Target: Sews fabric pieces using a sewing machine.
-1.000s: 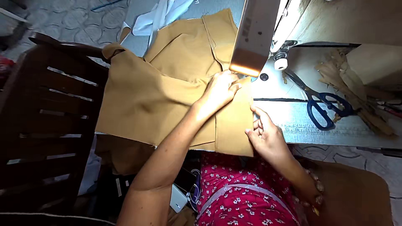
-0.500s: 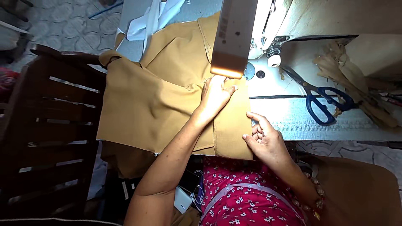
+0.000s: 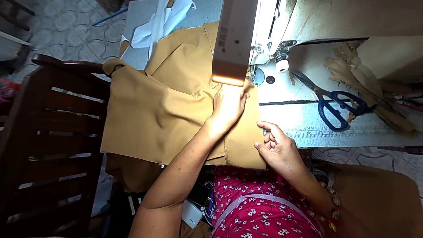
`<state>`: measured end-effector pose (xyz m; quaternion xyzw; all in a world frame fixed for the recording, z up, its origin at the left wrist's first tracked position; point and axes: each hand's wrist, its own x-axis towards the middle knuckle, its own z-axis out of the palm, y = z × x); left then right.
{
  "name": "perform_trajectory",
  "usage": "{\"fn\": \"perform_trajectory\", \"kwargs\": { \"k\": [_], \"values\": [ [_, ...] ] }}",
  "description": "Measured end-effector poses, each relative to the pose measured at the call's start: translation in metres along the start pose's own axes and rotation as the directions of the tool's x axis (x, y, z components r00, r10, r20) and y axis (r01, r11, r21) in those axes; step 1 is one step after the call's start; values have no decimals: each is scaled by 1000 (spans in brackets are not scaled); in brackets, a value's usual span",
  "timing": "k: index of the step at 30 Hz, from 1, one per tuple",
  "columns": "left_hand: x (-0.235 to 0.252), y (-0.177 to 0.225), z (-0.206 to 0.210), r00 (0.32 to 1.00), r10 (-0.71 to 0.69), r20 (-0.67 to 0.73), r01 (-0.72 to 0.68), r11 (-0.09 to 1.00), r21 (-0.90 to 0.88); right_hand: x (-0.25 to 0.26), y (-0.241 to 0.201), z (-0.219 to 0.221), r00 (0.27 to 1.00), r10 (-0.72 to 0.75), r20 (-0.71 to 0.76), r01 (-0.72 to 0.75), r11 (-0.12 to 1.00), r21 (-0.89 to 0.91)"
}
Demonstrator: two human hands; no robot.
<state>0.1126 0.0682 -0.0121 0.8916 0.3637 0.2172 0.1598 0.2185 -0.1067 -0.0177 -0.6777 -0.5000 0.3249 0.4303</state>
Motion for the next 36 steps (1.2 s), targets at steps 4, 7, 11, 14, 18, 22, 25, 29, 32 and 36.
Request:
{"fn": "perform_trajectory", "kwargs": {
  "k": [4, 7, 11, 14, 18, 22, 25, 29, 32, 36],
  "values": [
    [-14, 18, -3, 969, 239, 65, -248, 918, 311, -1, 0, 0, 1000, -15, 6, 15, 1000, -5],
    [-36, 29, -2, 972, 28, 235, -86, 967, 239, -5, 5, -4, 994, -103, 28, 105, 990, -89],
    [-42, 14, 6, 965, -53, 258, 19, 991, 134, -9, 8, -5, 952, -303, 30, 278, 822, -497],
    [-31, 5, 5, 961, -37, 275, 8, 994, 104, -1, 14, -1, 910, -413, 43, 351, 709, -612],
    [-20, -3, 5, 963, -4, 268, -18, 997, 80, 8, 20, 2, 882, -461, 99, 411, 648, -641],
    [-15, -4, 4, 960, -8, 281, -13, 997, 73, 11, 26, 5, 874, -476, 99, 423, 645, -636],
    [-15, -4, 5, 961, -12, 276, -9, 997, 75, 11, 27, 5, 868, -490, 83, 427, 649, -630],
    [-15, -3, 7, 961, -28, 275, 2, 996, 93, 12, 28, 5, 863, -499, 82, 432, 643, -633],
    [-13, -3, 6, 963, -46, 267, 24, 996, 86, 15, 29, 5, 856, -511, 77, 440, 642, -628],
    [-9, -7, 6, 967, -44, 252, 26, 997, 75, 21, 29, 3, 851, -519, 79, 451, 645, -617]
  ]
}}
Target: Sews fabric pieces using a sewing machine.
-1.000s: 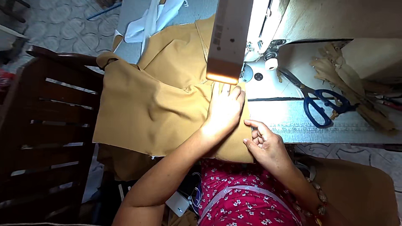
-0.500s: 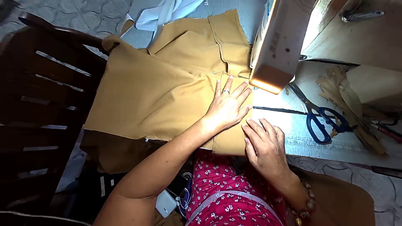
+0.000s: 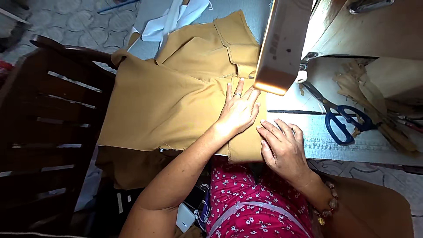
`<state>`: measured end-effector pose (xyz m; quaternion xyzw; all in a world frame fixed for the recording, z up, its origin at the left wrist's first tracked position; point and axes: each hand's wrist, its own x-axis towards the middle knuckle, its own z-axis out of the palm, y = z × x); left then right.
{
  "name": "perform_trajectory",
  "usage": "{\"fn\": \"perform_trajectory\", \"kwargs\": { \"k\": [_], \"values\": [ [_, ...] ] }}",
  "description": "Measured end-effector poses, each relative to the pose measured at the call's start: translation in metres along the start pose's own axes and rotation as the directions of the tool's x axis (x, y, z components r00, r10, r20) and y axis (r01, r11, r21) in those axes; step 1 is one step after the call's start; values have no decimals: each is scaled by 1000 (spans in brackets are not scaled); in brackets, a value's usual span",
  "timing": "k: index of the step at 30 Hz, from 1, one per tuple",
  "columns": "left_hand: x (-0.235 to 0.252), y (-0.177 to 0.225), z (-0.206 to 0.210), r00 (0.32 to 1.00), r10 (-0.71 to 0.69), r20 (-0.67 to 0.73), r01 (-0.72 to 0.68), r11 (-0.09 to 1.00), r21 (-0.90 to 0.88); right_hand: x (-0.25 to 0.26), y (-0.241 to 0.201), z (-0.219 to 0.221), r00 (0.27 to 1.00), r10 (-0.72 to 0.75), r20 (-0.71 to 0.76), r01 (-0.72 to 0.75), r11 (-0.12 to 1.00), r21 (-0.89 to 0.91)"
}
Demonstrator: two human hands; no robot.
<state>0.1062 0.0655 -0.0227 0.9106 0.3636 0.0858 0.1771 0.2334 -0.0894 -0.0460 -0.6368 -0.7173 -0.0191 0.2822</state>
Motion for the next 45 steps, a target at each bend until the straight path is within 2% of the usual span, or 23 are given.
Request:
{"fn": "perform_trajectory", "kwargs": {
  "k": [15, 20, 22, 24, 26, 27, 29, 32, 34, 36, 37, 39, 42, 45],
  "values": [
    [48, -28, 1, 997, 18, -70, -17, 1000, 23, 39, 22, 10, 999, 18, 38, -18, 1000, 10],
    [59, -32, -9, 999, 47, -23, -46, 999, 23, 38, 25, 11, 995, 49, 88, -53, 998, 36],
    [49, -27, -15, 998, 55, -6, -54, 997, 55, 37, 26, 10, 994, 56, 98, -62, 996, 57],
    [22, -12, -21, 983, 138, -120, -125, 986, 114, 36, 27, 9, 994, 66, 84, -75, 991, 109],
    [-17, 5, -19, 923, 290, -252, -272, 956, 107, 35, 31, 9, 996, 85, 40, -91, 978, 185],
    [-37, 11, -16, 906, 347, -243, -345, 937, 50, 34, 32, 8, 995, 103, 8, -102, 968, 231],
    [-67, 14, -2, 909, 375, -179, -391, 919, -58, 33, 34, 5, 987, 151, -56, -125, 938, 324],
    [-78, 6, 14, 900, 313, -303, -375, 910, -175, 30, 33, 0, 961, 238, -142, -148, 873, 466],
    [-77, 5, 9, 904, 145, -402, -320, 852, -414, 28, 31, -4, 955, 250, -159, -145, 863, 484],
    [-79, 7, -4, 895, -78, -439, -247, 733, -634, 23, 28, -3, 976, 165, -142, -93, 906, 413],
    [-79, 7, -10, 878, -172, -446, -215, 690, -691, 20, 27, -2, 989, 98, -110, -53, 935, 351],
    [-78, 6, -16, 857, -262, -444, -190, 640, -745, 13, 23, -2, 999, 15, -36, -6, 973, 231],
    [-78, 9, -16, 868, -164, -469, -235, 697, -678, 8, 20, -6, 999, 34, -27, -30, 986, 162],
    [-80, 13, -7, 890, 72, -450, -306, 828, -471, 2, 20, -9, 998, 56, -29, -51, 989, 140]
  ]
}}
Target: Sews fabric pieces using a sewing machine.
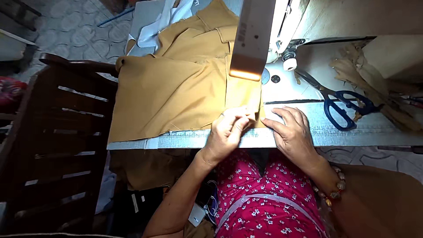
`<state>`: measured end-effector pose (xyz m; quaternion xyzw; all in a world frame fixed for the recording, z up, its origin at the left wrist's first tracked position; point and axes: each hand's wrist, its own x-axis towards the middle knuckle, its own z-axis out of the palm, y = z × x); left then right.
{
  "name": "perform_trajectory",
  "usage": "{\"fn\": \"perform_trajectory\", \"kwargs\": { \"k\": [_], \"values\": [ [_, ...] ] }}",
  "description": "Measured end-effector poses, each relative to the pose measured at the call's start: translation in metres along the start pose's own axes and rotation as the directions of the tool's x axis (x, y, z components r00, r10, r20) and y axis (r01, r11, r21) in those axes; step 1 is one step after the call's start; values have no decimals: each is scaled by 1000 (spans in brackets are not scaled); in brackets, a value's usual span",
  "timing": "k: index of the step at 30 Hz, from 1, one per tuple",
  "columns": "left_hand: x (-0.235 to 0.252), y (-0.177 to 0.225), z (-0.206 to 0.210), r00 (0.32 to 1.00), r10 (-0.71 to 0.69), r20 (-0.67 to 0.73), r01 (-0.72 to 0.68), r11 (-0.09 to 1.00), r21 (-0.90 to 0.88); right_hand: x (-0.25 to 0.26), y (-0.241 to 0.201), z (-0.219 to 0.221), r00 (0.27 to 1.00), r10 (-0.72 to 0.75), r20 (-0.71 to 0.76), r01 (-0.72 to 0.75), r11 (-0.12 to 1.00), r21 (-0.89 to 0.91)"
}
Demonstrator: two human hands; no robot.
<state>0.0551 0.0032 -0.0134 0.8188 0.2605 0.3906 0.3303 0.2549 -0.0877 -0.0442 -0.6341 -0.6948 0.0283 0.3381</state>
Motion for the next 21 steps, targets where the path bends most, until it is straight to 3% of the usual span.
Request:
{"fn": "perform_trajectory", "kwargs": {
  "k": [3, 5, 13, 18, 21],
  "values": [
    [-6, -3, 11, 964, 173, 201, -227, 931, 286, -9, -2, -1, 1000, 20, 7, -20, 1000, -20],
    [-8, -3, 16, 945, 210, 251, -293, 885, 362, -13, -3, -2, 1000, 30, 7, -30, 999, -29],
    [-8, 1, 27, 941, 214, 261, -311, 850, 424, -17, -3, -2, 999, 47, -9, -47, 999, 7],
    [-10, 5, 29, 953, 137, 271, -245, 874, 420, -12, -7, -6, 998, 51, -48, -52, 998, -17],
    [-2, 13, 22, 950, 61, 306, -176, 914, 364, -11, -5, -6, 1000, 17, 11, -17, 998, -57]
  ]
}}
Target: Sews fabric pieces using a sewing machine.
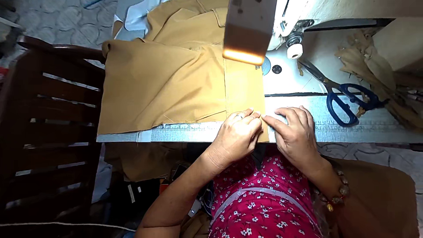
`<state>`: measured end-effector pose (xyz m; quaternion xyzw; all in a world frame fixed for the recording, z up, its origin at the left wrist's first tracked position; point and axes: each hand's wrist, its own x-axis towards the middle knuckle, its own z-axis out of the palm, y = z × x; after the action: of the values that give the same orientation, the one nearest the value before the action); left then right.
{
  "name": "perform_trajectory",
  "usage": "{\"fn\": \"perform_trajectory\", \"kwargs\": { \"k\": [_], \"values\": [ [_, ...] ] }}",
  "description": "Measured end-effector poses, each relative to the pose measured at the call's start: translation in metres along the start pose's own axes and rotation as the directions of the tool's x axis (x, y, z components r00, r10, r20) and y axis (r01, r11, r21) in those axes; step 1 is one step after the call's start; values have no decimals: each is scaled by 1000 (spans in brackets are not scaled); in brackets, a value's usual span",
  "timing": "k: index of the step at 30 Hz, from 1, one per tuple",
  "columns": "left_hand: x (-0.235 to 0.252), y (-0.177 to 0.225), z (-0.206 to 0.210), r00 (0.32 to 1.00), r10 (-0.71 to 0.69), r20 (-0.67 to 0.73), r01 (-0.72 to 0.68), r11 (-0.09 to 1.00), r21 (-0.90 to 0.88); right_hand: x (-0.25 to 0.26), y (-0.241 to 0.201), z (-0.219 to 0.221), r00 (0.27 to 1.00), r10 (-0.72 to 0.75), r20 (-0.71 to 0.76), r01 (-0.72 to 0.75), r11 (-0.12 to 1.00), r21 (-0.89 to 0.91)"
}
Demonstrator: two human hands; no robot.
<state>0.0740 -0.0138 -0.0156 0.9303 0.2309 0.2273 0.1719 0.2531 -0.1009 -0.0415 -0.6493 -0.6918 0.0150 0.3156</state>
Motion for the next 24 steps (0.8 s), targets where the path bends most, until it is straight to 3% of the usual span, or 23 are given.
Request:
{"fn": "perform_trajectory", "kwargs": {
  "k": [2, 4, 6, 8, 24],
  "values": [
    [10, -4, -4, 998, -43, -45, 42, 999, -16, -1, 1, 2, 1000, -20, 11, 20, 999, -31],
    [20, -10, -7, 984, -168, -56, 170, 985, 32, 0, 3, 2, 999, -39, 24, 40, 998, -47],
    [25, -20, -9, 937, -337, 90, 330, 940, 84, 1, 5, 2, 998, -57, 28, 59, 997, -59],
    [25, -30, -10, 895, -412, 174, 398, 911, 110, 3, 6, 2, 998, -63, 30, 65, 996, -64],
    [76, -99, -10, 914, -359, 190, 358, 933, 39, 73, 25, 4, 986, -72, 153, 93, 986, -139]
  ]
}}
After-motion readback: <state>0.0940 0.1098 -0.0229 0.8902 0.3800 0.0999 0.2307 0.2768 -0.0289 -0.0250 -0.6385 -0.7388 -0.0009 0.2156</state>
